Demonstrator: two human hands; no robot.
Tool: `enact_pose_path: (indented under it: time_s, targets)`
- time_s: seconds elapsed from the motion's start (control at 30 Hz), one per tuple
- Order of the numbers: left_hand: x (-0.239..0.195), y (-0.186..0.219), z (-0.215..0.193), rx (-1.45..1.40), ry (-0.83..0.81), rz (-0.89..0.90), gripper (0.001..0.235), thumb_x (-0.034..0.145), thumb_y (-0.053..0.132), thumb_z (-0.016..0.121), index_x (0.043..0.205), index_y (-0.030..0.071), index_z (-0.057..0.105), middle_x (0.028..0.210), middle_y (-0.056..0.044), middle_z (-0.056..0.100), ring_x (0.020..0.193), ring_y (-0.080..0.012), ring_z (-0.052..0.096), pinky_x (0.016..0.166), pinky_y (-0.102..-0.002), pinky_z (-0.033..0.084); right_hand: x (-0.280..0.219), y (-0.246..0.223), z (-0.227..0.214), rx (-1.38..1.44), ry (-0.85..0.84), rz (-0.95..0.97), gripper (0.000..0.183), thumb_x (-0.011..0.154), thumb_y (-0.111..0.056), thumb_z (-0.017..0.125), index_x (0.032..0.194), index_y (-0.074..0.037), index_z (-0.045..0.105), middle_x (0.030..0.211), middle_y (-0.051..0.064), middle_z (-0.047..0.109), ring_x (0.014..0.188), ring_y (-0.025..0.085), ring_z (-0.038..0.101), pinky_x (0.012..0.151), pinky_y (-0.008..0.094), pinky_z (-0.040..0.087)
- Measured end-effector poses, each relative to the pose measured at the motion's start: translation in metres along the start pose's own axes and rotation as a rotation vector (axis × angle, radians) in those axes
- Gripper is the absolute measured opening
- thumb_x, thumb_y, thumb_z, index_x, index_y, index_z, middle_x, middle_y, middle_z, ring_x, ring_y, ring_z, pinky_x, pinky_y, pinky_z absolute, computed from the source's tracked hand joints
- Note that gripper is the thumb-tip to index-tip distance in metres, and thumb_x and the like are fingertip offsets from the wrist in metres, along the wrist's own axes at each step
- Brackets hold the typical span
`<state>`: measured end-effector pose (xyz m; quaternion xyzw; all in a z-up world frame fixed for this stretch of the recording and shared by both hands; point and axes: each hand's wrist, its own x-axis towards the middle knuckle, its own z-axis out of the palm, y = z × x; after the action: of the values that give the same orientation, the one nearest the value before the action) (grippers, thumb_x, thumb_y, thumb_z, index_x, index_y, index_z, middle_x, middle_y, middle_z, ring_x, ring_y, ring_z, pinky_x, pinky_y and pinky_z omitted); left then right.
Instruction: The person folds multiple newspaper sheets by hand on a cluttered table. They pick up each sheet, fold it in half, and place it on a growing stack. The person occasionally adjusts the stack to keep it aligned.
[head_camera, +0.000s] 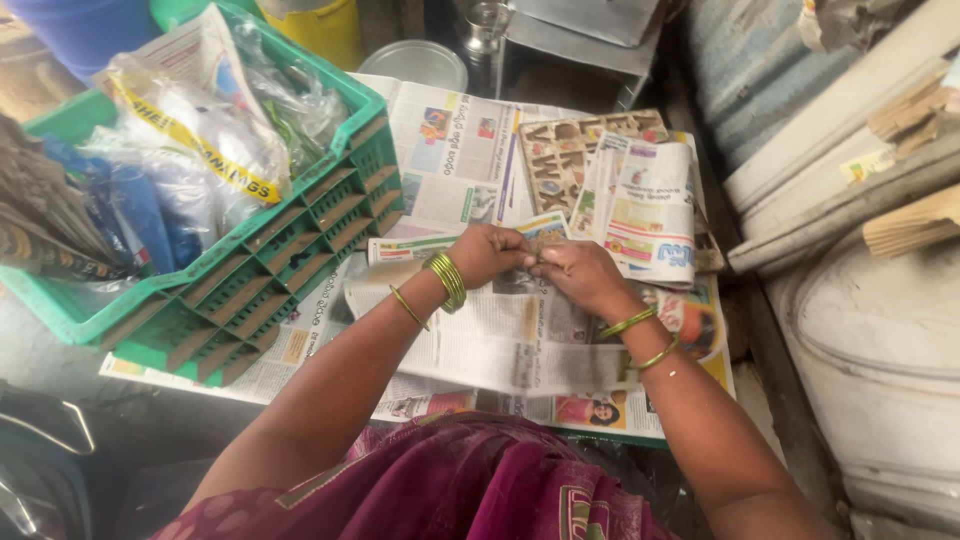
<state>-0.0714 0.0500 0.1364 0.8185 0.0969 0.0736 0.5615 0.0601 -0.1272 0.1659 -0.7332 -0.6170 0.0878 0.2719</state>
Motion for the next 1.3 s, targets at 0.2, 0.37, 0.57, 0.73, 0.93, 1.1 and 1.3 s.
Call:
enact_pose_path:
  time_s: [0.2,0.37,0.57,0.73,0.93,1.1,1.3]
  targets:
    - [0.000,0.011,-0.011,-0.458,0.061,-0.125,0.014,0.093,0.019,0.073,0.100,0.007,0.078,0.089,0.000,0.077,0.079,-0.0066,0.066,0.074,-0.024,0.057,0.004,-0.027,-0.013,0.261,0.168,0.150,0.023,0.092,-0.028,0.072,0.099,-0.006,0.074,0.078,0.009,0.070,0.068,0.022,0.067,0.064,0.036,0.052]
    - [-0.014,0.008,-0.065,0.602,-0.167,0.643,0.076,0.071,0.038,0.098,0.122,-0.012,0.070,0.122,-0.034,0.064,0.108,-0.0460,0.058,0.087,-0.053,0.048,-0.004,0.005,-0.072,0.129,-0.033,0.237,0.028,0.082,-0.030,0.078,0.099,-0.008,0.080,0.091,0.008,0.078,0.078,0.018,0.070,0.075,0.032,0.055]
    - [-0.058,0.003,-0.142,0.590,-0.226,-0.565,0.031,0.092,0.035,0.064,0.119,0.024,0.076,0.114,-0.002,0.080,0.097,-0.0236,0.075,0.093,-0.040,0.061,-0.060,0.101,-0.134,0.087,-0.544,0.679,0.040,0.076,-0.032,0.080,0.107,-0.007,0.083,0.091,0.013,0.083,0.083,0.025,0.073,0.079,0.039,0.056]
    - [-0.068,-0.040,-0.151,0.371,-0.164,-0.379,0.031,0.099,0.032,0.062,0.123,0.018,0.073,0.118,-0.003,0.075,0.106,-0.0216,0.070,0.099,-0.037,0.053,-0.123,0.151,-0.131,0.631,-0.247,0.855,0.040,0.081,-0.024,0.077,0.110,0.003,0.077,0.094,0.013,0.081,0.082,0.022,0.071,0.079,0.037,0.057]
    - [-0.095,-0.095,-0.155,0.457,0.167,-0.522,0.040,0.090,0.024,0.069,0.129,0.014,0.068,0.126,-0.012,0.071,0.113,-0.0308,0.067,0.104,-0.042,0.052,-0.207,0.183,-0.136,0.880,0.252,0.857,0.034,0.089,-0.023,0.075,0.112,0.001,0.070,0.099,0.009,0.075,0.085,0.016,0.068,0.079,0.035,0.055]
    - [-0.064,-0.048,-0.048,0.402,0.516,-0.063,0.056,0.078,0.004,0.073,0.132,0.007,0.060,0.134,-0.018,0.059,0.127,-0.0345,0.056,0.110,-0.044,0.045,-0.171,0.154,-0.062,1.013,0.460,0.730,0.031,0.085,-0.029,0.078,0.105,-0.007,0.071,0.098,0.006,0.076,0.088,0.014,0.069,0.086,0.031,0.057]
    - [-0.014,0.038,0.047,0.085,0.330,-0.317,0.034,0.091,0.030,0.072,0.115,0.008,0.066,0.113,-0.012,0.073,0.099,-0.0228,0.072,0.086,-0.037,0.059,-0.113,0.072,0.000,1.037,0.561,0.826,0.022,0.082,-0.027,0.080,0.089,-0.008,0.072,0.088,0.009,0.078,0.080,0.018,0.074,0.072,0.036,0.062]
